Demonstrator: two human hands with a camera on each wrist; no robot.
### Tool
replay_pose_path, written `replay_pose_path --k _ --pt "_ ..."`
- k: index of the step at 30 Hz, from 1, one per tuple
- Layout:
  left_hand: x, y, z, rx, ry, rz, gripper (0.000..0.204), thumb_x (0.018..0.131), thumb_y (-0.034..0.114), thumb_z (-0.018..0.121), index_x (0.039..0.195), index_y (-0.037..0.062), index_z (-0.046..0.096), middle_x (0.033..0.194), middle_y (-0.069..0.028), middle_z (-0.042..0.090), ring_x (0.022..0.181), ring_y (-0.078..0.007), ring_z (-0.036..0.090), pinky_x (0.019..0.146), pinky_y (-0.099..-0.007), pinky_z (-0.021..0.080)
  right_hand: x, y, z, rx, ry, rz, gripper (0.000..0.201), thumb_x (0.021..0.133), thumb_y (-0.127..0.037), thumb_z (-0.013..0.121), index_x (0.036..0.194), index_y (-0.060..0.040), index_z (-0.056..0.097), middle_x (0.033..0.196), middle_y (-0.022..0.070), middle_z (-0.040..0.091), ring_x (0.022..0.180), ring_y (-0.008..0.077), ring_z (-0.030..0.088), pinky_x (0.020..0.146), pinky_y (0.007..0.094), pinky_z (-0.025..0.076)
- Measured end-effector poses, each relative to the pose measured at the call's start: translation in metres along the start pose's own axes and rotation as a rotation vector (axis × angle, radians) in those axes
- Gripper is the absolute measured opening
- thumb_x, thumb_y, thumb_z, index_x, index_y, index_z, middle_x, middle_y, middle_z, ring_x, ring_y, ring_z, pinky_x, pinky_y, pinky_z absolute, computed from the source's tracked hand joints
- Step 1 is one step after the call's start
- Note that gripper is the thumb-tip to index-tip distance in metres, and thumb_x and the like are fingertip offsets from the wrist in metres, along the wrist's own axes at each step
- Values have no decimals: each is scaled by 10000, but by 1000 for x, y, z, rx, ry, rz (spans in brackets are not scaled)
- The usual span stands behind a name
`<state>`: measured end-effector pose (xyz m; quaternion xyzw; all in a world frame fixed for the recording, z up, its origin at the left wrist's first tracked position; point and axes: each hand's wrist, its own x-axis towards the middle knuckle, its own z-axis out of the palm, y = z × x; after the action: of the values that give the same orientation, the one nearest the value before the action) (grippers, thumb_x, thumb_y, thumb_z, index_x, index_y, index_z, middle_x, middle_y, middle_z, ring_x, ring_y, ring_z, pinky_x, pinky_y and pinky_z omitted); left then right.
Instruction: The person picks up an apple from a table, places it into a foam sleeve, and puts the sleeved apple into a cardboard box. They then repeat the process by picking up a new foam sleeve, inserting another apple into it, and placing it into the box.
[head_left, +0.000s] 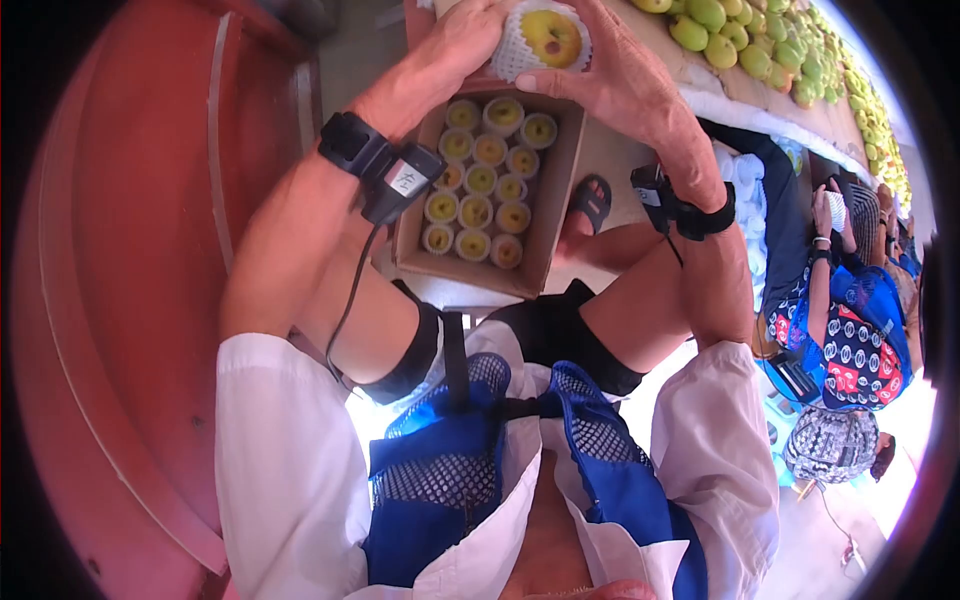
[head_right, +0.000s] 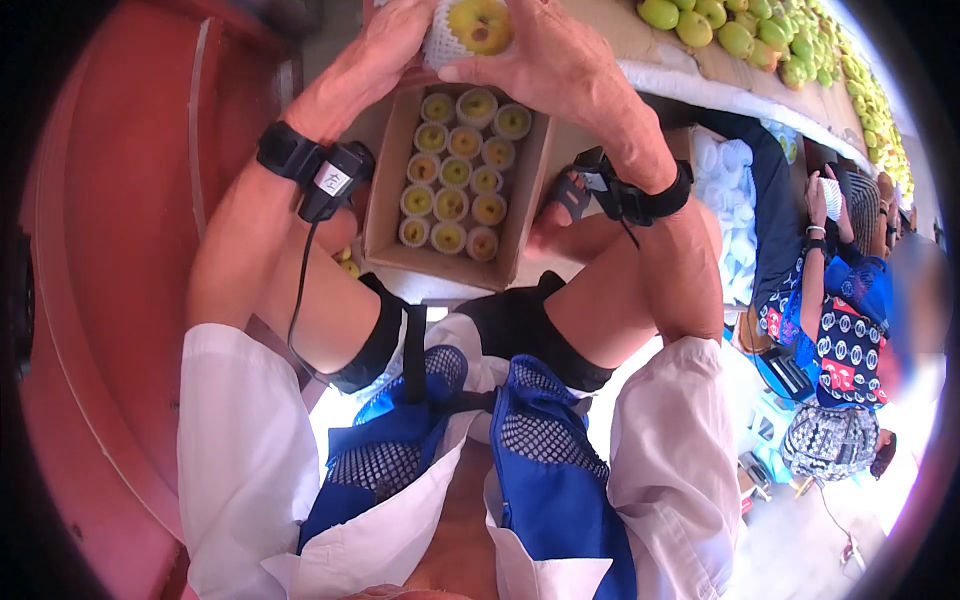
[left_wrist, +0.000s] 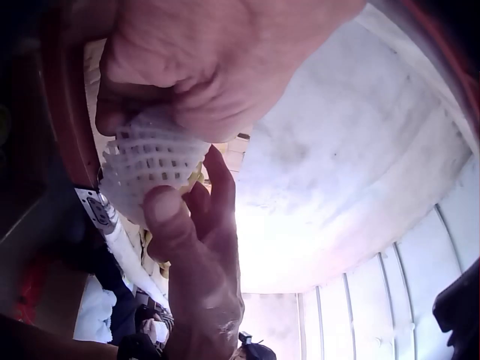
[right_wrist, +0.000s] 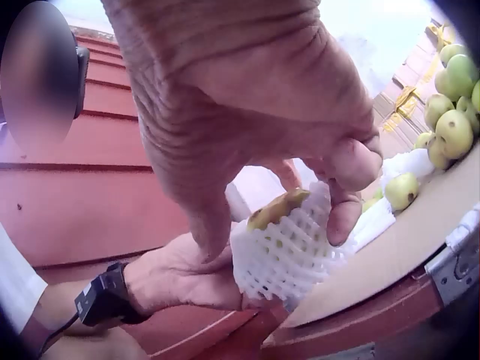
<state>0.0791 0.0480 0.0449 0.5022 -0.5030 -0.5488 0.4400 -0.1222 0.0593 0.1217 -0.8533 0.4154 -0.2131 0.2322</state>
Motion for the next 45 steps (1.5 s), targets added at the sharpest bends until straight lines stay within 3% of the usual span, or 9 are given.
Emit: replay_pose_path --k 1,8,11,14,20,23,35,38,45 --pt "-1 5 0 96 24 -24 360 1052 269 484 1235 -30 564 1079 -127 651 959 -179 644 811 -317 523 -1 -1 0 -49 -21 -15 822 765 -272 827 1438 -72 399 1272 249 560 1131 444 600 955 479 513" --pt "-24 14 3 196 -70 -209 328 1051 275 452 1080 -24 586 968 -126 630 650 -154 579 533 -318 495 -14 -1 20 -23 -206 121 940 730 -281 844 1484 -59 329 1325 282 535 1180 449 572 970 475 500" --pt "-9 9 -11 448 -56 -97 324 1035 288 503 1074 -31 547 972 -140 625 600 -164 603 466 -287 468 -22 13 41 1 -226 188 745 788 -328 793 1404 -54 475 1249 171 631 1027 315 673 919 418 526" --pt "-15 14 -23 249 43 14 325 1015 281 558 1086 -32 503 976 -152 623 651 -184 668 458 -270 476 -33 41 76 -104 -291 99 730 804 -413 738 1406 -91 478 1302 191 600 1155 364 627 978 440 502" --pt "-23 42 -44 187 87 135 299 1019 248 566 1097 -30 491 965 -143 632 682 -186 697 460 -259 485 -37 63 152 -219 -727 241 778 783 -393 721 1456 -128 432 1313 222 571 1181 401 595 990 459 487" --pt "-24 47 -53 167 128 100 298 1025 247 559 1104 -35 502 949 -132 635 683 -177 694 479 -253 481 -30 86 203 -195 -751 211 798 782 -384 721 1476 -135 418 1308 240 567 1190 417 585 998 468 478" --pt "-64 76 -57 98 228 123 352 1042 288 526 1140 -50 512 978 -126 638 749 -161 685 539 -276 512 31 137 320 -229 -413 136 645 785 -259 713 1396 -166 529 1296 184 592 1216 375 565 988 490 475" --pt "-72 84 -47 191 295 138 375 1045 300 520 1150 -59 511 992 -132 642 753 -162 680 554 -284 527 33 149 336 -371 -213 -45 570 752 -223 741 1299 -143 601 1267 163 606 1188 369 575 977 517 465" --pt "-69 88 -57 113 231 96 397 1051 325 518 1143 -61 529 977 -124 652 756 -158 678 580 -281 525 33 170 360 -285 -142 -21 512 731 -174 744 1228 -111 635 1269 157 609 1213 359 556 966 510 465"
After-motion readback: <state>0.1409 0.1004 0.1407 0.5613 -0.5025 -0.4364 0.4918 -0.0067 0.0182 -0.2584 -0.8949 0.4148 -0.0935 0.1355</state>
